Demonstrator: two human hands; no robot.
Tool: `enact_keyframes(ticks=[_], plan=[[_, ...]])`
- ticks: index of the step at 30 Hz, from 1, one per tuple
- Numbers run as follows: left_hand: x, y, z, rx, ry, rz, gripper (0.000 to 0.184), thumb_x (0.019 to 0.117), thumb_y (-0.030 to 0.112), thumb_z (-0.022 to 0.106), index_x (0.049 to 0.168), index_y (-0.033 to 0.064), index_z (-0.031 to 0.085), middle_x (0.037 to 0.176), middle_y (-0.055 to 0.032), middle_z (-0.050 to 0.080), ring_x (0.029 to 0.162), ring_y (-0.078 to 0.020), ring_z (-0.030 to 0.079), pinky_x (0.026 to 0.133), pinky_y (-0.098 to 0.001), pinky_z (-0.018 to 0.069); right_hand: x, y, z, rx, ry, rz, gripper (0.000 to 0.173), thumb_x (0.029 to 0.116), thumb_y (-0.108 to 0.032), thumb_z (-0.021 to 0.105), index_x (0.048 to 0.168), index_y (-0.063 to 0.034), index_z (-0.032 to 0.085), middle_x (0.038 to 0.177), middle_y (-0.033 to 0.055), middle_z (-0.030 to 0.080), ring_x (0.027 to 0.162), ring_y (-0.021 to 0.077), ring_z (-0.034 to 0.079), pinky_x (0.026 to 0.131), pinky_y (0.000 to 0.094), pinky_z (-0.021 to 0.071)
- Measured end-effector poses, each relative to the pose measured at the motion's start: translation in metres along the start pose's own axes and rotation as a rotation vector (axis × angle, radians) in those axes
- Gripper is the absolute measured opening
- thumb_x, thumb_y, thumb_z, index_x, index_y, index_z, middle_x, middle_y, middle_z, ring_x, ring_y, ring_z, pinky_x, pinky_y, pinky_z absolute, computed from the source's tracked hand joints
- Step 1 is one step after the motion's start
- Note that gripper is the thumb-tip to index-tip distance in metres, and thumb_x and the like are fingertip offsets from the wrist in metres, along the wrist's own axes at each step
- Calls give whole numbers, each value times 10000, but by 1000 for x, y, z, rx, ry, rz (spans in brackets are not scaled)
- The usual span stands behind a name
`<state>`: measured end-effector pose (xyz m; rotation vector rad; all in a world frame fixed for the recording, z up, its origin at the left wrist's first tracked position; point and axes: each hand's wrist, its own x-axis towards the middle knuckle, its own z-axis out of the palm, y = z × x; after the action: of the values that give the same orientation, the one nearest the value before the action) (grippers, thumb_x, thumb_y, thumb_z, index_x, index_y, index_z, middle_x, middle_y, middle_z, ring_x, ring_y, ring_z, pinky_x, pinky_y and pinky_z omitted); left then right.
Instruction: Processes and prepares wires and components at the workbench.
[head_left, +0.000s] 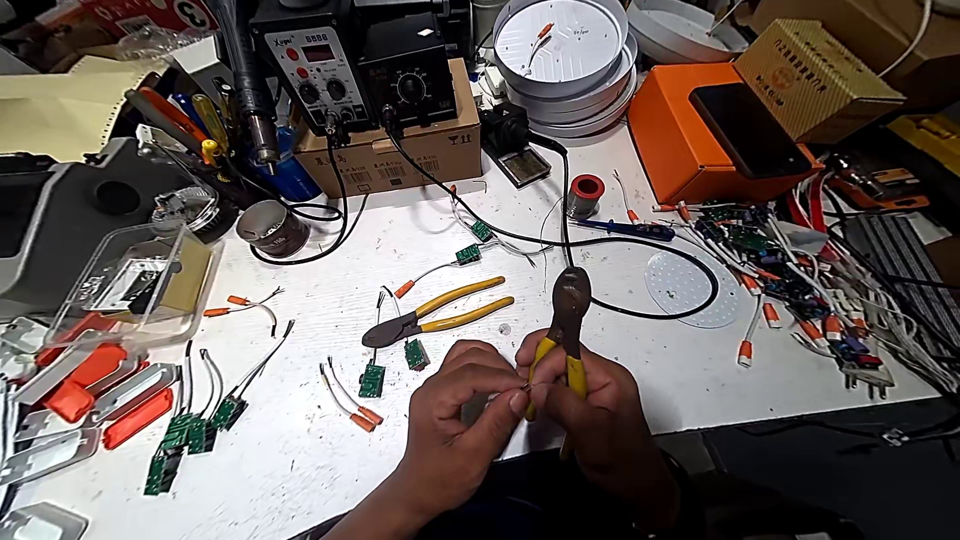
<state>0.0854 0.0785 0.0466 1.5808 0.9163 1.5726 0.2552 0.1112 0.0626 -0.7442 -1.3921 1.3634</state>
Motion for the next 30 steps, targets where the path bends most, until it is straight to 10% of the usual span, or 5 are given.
enact_keyframes(ticks=[8, 15, 30], plan=[[10, -2, -9, 262, 110, 213, 75, 1002, 178, 653, 980, 119, 692, 985, 10, 688, 1085, -142, 636, 1000, -341, 505, -14, 3, -8, -413, -31, -206, 165, 930, -82, 611, 1014, -54, 750, 1091, 65, 681, 940, 14, 633, 762, 128, 539], [20, 0, -21, 491, 78, 414, 69, 1006, 198, 635, 1015, 152, 685, 1009, 33, 678, 1120, -146, 607, 1068, -394, 447, -27, 12, -23, -955, -41, -356, 255, 859, -54, 523, 1067, -77, 669, 1287, 156, 646, 1218, 247, 614, 945, 317, 553], [16, -3, -20, 561, 33, 439, 71, 1009, 210, 635, 999, 161, 684, 1010, 42, 686, 1140, -138, 593, 1120, -400, 389, -20, 7, -21, -1238, 48, -450, 272, 841, -53, 537, 1063, -48, 694, 1252, 163, 676, 1225, 300, 610, 999, 333, 515]])
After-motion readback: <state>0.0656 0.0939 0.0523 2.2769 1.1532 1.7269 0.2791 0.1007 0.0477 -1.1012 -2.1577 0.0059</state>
